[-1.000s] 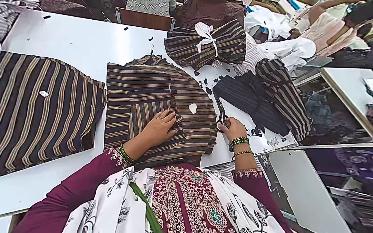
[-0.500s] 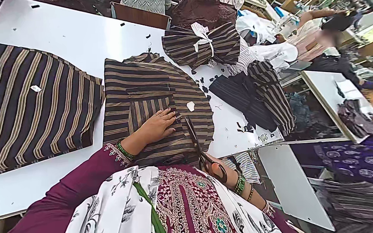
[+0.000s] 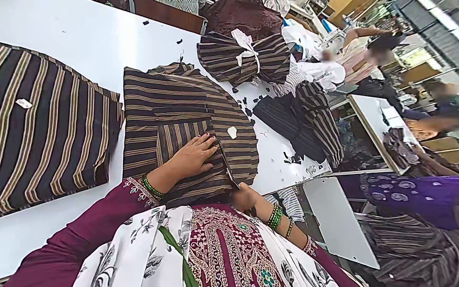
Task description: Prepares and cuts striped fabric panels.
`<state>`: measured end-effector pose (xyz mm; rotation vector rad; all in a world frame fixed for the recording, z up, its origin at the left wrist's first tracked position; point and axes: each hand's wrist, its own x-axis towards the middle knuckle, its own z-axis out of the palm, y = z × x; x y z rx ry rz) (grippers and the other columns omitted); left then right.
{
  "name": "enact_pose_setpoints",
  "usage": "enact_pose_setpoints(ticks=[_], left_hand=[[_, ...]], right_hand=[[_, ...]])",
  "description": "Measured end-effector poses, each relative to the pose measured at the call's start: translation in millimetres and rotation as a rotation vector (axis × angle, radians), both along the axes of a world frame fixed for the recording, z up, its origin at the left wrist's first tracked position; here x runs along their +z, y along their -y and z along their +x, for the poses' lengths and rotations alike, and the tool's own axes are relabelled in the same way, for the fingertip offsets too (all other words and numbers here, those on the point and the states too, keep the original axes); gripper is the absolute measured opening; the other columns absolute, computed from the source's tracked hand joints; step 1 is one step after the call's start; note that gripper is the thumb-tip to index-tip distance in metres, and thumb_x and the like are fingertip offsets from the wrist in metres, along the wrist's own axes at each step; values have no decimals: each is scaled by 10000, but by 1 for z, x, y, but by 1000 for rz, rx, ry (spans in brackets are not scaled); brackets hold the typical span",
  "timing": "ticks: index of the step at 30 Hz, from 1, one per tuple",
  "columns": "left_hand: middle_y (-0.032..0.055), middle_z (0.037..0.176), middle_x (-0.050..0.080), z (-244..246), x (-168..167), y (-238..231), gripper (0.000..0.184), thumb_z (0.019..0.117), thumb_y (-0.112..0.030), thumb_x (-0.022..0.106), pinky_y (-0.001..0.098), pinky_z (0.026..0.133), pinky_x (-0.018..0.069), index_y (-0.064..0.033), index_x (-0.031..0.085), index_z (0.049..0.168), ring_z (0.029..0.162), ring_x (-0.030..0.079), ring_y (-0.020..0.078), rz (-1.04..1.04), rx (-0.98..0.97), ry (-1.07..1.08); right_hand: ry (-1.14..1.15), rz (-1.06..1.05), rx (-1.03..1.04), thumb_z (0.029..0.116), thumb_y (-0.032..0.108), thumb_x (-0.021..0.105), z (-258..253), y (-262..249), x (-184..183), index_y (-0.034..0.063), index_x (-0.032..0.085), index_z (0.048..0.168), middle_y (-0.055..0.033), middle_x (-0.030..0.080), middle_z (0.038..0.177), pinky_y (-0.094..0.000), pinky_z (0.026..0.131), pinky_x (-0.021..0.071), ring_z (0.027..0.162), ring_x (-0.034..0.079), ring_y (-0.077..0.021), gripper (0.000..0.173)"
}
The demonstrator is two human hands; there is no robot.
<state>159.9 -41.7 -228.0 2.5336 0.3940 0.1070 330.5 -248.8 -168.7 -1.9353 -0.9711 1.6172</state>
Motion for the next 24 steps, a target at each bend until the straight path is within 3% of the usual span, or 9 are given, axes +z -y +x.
enact_pose_setpoints(ticks=[4, 7, 10, 12, 14, 18, 24], left_hand=[[202, 1655, 304, 0, 0, -1, 593, 1047, -360, 548, 521, 1260, 130, -50, 447, 1542, 1569, 190, 371, -2, -5, -6], [198, 1654, 310, 1, 0, -2, 585, 1052, -367, 538, 526, 1260, 127, -54, 454, 1539, 1569, 190, 371, -8, -11, -29], [201, 1652, 313, 1, 2, -2, 587, 1051, -366, 542, 529, 1261, 126, -53, 453, 1539, 1566, 200, 375, -19, -15, -36], [208, 1649, 316, 0, 2, -2, 594, 1047, -366, 550, 537, 1259, 132, -52, 449, 1542, 1563, 208, 382, -27, -12, -31], [208, 1648, 317, 0, 2, -2, 592, 1047, -359, 550, 535, 1260, 128, -54, 446, 1544, 1563, 207, 381, -35, -8, -28], [212, 1644, 324, 0, 2, -2, 589, 1048, -360, 548, 535, 1259, 133, -47, 455, 1537, 1560, 217, 385, -30, -8, -22], [205, 1641, 333, 0, -2, -1, 575, 1045, -363, 547, 532, 1258, 146, -53, 478, 1524, 1557, 225, 387, -14, -2, -3]], right_hand=[[3, 88, -71, 969, 489, 599, -5, 6, -9, 93, 453, 985, 115, 463, 612, -164, 573, 434, 525, 471, 19, 423], [26, 163, -56, 977, 433, 614, -7, 13, -15, 81, 478, 960, 125, 480, 636, -147, 591, 432, 547, 475, 42, 378], [3, 126, -8, 960, 546, 596, -2, 13, -14, 72, 474, 1008, 121, 490, 672, -146, 617, 441, 580, 484, 45, 492], [-25, 72, 10, 891, 700, 589, 1, 10, -10, 59, 458, 1079, 111, 496, 691, -161, 626, 450, 592, 491, 30, 681], [-41, 24, -8, 852, 757, 586, 0, 3, -6, 73, 431, 1075, 101, 498, 673, -167, 603, 455, 568, 498, 15, 736], [-34, 12, -39, 971, 553, 540, -4, -5, -3, 70, 424, 1042, 88, 490, 640, -177, 590, 452, 547, 496, -2, 502], [-23, 121, -118, 1003, 354, 593, -7, -1, -11, 86, 448, 962, 114, 475, 595, -151, 566, 440, 513, 484, 25, 307]])
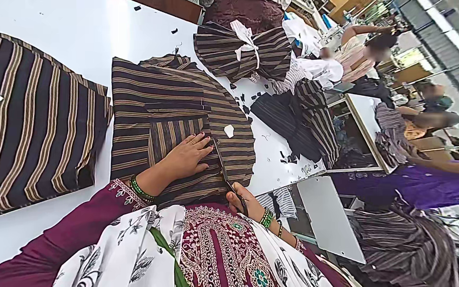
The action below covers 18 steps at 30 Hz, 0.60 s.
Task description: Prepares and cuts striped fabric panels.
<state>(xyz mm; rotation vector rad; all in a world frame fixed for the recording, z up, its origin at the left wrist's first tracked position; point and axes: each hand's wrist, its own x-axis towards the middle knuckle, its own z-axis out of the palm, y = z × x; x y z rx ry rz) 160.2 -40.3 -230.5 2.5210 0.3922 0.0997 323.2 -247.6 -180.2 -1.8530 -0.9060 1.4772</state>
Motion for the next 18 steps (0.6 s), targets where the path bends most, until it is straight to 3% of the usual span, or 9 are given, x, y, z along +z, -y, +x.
enact_pose_setpoints(ticks=[2, 5, 6, 8, 9, 10, 13, 16, 18], left_hand=[[205, 1645, 326, 0, 1, 0, 587, 1041, -361, 562, 547, 1258, 130, -53, 467, 1531, 1559, 211, 395, -41, 5, -20], [232, 1644, 308, -1, 29, -3, 614, 1058, -350, 551, 561, 1251, 113, -6, 412, 1547, 1556, 216, 394, -250, -23, -97], [229, 1613, 371, -3, 42, -6, 586, 1078, -335, 513, 546, 1245, 178, 2, 409, 1546, 1527, 304, 377, -310, -31, -92], [226, 1431, 585, -3, 61, -17, 471, 1103, -270, 454, 544, 1129, 396, -3, 501, 1488, 1334, 564, 364, -311, 33, 11], [227, 1362, 627, 0, 65, -26, 418, 1102, -216, 447, 561, 1093, 428, 3, 548, 1443, 1275, 600, 374, -249, 99, 65], [223, 1349, 631, 7, 66, -36, 383, 1095, -166, 444, 575, 1100, 418, 8, 573, 1411, 1281, 589, 385, -152, 173, 93], [209, 1538, 490, 31, 55, -70, 412, 1085, -122, 444, 594, 1220, 231, 12, 517, 1468, 1491, 364, 403, 29, 325, -29], [223, 1632, 338, 42, 15, -83, 533, 1076, -258, 486, 614, 1227, 183, 14, 424, 1530, 1540, 236, 427, 123, 343, -136], [180, 1705, 167, 39, 7, -79, 635, 1105, -391, 355, 572, 1255, 69, -16, 269, 1609, 1589, 85, 368, 146, 317, -219]], right_hand=[[-5, 35, -45, 1006, 364, 580, 1, 1, -3, 85, 449, 968, 113, 479, 597, -155, 558, 446, 509, 489, 19, 311], [-88, 131, -140, 973, 501, 589, 8, -3, -2, 85, 437, 1035, 110, 508, 595, -181, 515, 497, 481, 526, -10, 447], [-126, 161, -152, 925, 606, 628, 11, -7, -1, 99, 428, 1037, 108, 522, 595, -181, 494, 508, 470, 539, -16, 557], [-174, 191, -130, 765, 807, 672, 13, -17, 3, 103, 427, 1088, 97, 543, 623, -199, 492, 522, 483, 559, -38, 813], [-180, 196, -97, 726, 852, 655, 13, -24, 5, 99, 424, 1124, 98, 552, 633, -201, 504, 525, 494, 567, -41, 883], [-185, 195, -59, 706, 879, 640, 13, -32, 6, 100, 420, 1135, 99, 560, 636, -199, 510, 528, 498, 574, -41, 917], [-208, 113, 34, 781, 856, 588, 13, -55, 6, 91, 411, 1158, 93, 558, 638, -200, 540, 540, 518, 590, -52, 871], [-232, 7, 65, 926, 725, 495, 18, -68, 4, 94, 418, 1129, 67, 582, 632, -203, 551, 539, 529, 606, -68, 667], [-225, -44, 71, 976, 655, 448, 23, -72, 5, 92, 420, 1129, 60, 580, 641, -205, 556, 537, 537, 604, -70, 583]])
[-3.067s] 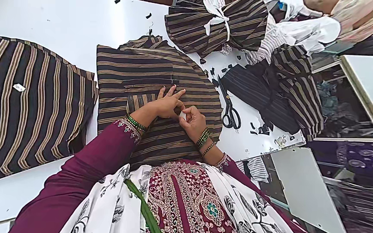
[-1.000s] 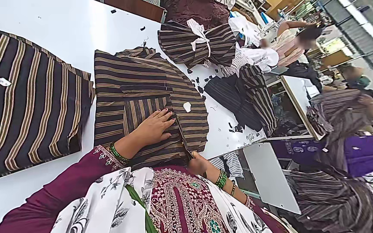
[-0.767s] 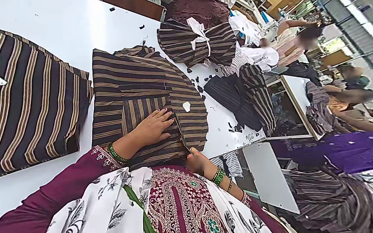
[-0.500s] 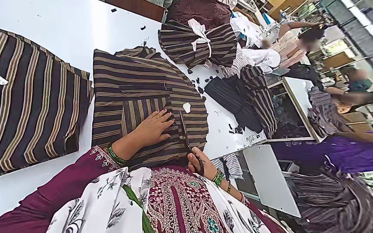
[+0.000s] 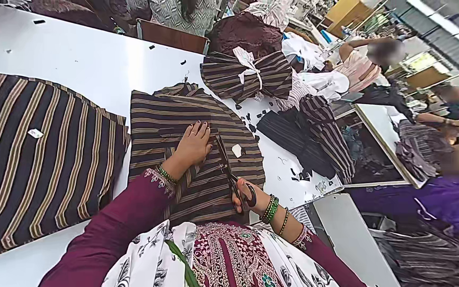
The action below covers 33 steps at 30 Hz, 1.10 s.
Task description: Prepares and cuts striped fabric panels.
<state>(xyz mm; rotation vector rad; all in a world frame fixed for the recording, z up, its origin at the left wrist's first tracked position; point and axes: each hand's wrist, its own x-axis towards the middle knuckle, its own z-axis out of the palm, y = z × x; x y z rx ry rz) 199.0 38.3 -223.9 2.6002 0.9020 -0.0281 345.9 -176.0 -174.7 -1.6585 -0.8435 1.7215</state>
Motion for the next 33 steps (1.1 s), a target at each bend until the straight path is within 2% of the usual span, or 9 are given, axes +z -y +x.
enact_pose_setpoints(ticks=[2, 7, 9, 14, 17, 21, 27, 28, 33], left_hand=[[167, 1719, 99, -3, 2, 3, 681, 1107, -445, 307, 556, 1258, 29, -23, 193, 1629, 1597, 28, 338, -8, -19, -47], [194, 1716, 73, -5, 2, 2, 756, 1089, -504, 335, 563, 1255, 17, 6, 179, 1623, 1596, 11, 351, -14, -37, -31], [183, 1719, 65, -5, 1, 2, 813, 1068, -562, 352, 556, 1256, 15, -3, 168, 1628, 1597, 3, 345, -19, -39, -44], [164, 1722, 74, -6, 4, 2, 841, 1050, -586, 392, 563, 1257, 2, -14, 182, 1629, 1596, -8, 349, -62, -41, -30], [156, 1723, 80, -6, 6, 1, 830, 1051, -584, 392, 556, 1258, 1, -25, 189, 1631, 1597, -2, 339, -74, -35, -27], [157, 1720, 109, -7, 4, 1, 829, 1049, -581, 403, 551, 1260, 8, -28, 196, 1630, 1598, 10, 331, -75, -36, -5], [161, 1720, 104, -7, 4, 1, 822, 1052, -577, 394, 561, 1256, 13, -28, 196, 1630, 1597, 4, 340, -65, -41, -9], [159, 1720, 106, -7, 3, 1, 819, 1053, -580, 389, 567, 1255, 15, -29, 202, 1629, 1597, 4, 343, -60, -45, -9], [146, 1723, 103, -8, 4, 1, 809, 1056, -576, 380, 570, 1255, 11, -36, 204, 1631, 1597, 5, 341, -54, -53, -16]], right_hand=[[17, -30, 13, 982, 649, 439, 3, -3, 2, 98, 425, 1109, 62, 572, 638, -201, 553, 534, 535, 601, -69, 565], [71, -48, 42, 942, 701, 487, 5, -21, 6, 92, 424, 1107, 63, 554, 640, -209, 554, 537, 536, 596, -72, 634], [120, -54, 48, 972, 643, 464, 4, -30, 9, 66, 421, 1138, 62, 540, 651, -211, 562, 533, 541, 586, -68, 602], [167, -78, 9, 1063, 447, 412, -2, -46, 15, 64, 413, 1103, 34, 526, 650, -221, 554, 533, 533, 576, -81, 385], [171, -94, -10, 1071, 417, 418, -3, -50, 14, 56, 414, 1111, 31, 518, 646, -229, 554, 536, 528, 574, -86, 363], [189, -101, -9, 1066, 436, 420, -7, -43, 14, 56, 411, 1110, 36, 524, 647, -223, 557, 534, 531, 578, -79, 382], [121, -88, 32, 943, 649, 513, -2, -24, 12, 85, 425, 1086, 64, 546, 617, -217, 539, 538, 513, 590, -71, 588], [119, -83, 32, 948, 653, 509, -2, -24, 12, 84, 426, 1092, 61, 549, 625, -216, 543, 540, 518, 591, -72, 593], [198, -108, 8, 1065, 468, 397, -8, -44, 15, 55, 406, 1108, 29, 528, 654, -225, 571, 532, 543, 579, -85, 415]])
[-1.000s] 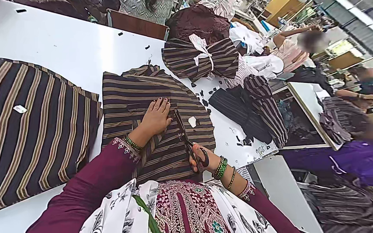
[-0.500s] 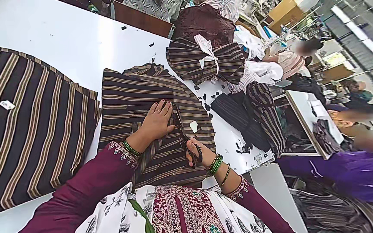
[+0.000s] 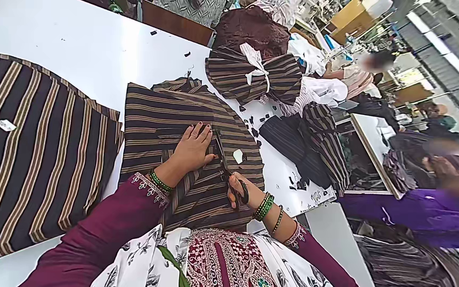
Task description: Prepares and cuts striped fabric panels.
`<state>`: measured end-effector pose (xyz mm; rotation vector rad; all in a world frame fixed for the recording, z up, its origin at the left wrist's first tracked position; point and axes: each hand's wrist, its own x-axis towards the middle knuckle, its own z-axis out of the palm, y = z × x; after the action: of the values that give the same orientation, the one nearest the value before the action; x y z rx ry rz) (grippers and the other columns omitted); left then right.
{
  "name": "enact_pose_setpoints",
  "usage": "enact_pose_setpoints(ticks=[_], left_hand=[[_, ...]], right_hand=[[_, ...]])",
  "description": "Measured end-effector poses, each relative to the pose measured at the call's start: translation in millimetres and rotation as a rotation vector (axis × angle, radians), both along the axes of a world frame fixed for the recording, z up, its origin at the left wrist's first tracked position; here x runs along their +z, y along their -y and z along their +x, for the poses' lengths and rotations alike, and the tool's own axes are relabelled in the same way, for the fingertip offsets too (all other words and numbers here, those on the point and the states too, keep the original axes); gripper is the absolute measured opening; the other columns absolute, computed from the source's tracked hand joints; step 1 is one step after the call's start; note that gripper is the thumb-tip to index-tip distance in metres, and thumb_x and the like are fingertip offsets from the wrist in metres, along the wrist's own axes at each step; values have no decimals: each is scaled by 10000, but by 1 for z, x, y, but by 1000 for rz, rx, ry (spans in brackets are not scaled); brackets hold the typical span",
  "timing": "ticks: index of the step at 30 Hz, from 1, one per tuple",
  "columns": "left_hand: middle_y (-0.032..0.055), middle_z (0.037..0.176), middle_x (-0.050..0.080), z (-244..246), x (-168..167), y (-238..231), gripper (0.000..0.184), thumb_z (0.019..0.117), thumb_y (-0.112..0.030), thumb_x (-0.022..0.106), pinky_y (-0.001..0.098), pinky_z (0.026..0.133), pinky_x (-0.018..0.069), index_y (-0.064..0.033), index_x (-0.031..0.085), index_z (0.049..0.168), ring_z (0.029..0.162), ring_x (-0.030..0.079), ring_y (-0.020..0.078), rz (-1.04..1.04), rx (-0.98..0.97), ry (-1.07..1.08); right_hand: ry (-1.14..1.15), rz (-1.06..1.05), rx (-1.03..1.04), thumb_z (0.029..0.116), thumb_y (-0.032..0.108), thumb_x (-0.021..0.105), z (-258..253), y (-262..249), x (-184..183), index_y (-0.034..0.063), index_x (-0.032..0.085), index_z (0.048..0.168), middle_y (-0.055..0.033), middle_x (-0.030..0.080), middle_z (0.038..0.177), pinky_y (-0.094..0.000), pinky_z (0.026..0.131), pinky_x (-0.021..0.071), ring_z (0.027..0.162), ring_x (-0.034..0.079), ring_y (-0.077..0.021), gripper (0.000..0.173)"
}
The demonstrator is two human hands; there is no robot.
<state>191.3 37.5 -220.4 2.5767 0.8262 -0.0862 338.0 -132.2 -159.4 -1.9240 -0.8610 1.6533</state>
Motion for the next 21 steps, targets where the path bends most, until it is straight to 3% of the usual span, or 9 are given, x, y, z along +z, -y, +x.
enact_pose_setpoints(ticks=[9, 14, 21], left_hand=[[148, 1718, 134, 0, -1, -1, 808, 1050, -578, 399, 573, 1254, 18, -40, 226, 1627, 1597, 20, 342, -6, 4, 26], [149, 1715, 149, 1, -4, -1, 797, 1047, -566, 422, 588, 1248, 22, -34, 259, 1618, 1595, 35, 348, -10, 14, 55], [129, 1726, 107, 1, -1, -1, 801, 1052, -580, 393, 585, 1249, 1, -50, 226, 1630, 1599, 0, 328, -25, 7, 18]], right_hand=[[-5, 12, -31, 1078, 415, 405, -1, -3, -3, 68, 407, 1070, 33, 522, 629, -214, 538, 529, 512, 574, -80, 347], [32, 55, -75, 1074, 334, 475, -6, 0, -7, 67, 425, 1025, 46, 487, 594, -207, 494, 510, 469, 538, -63, 276], [26, 75, -79, 1073, 313, 483, -4, 2, -10, 69, 424, 1008, 44, 493, 593, -202, 483, 514, 464, 545, -62, 260]])
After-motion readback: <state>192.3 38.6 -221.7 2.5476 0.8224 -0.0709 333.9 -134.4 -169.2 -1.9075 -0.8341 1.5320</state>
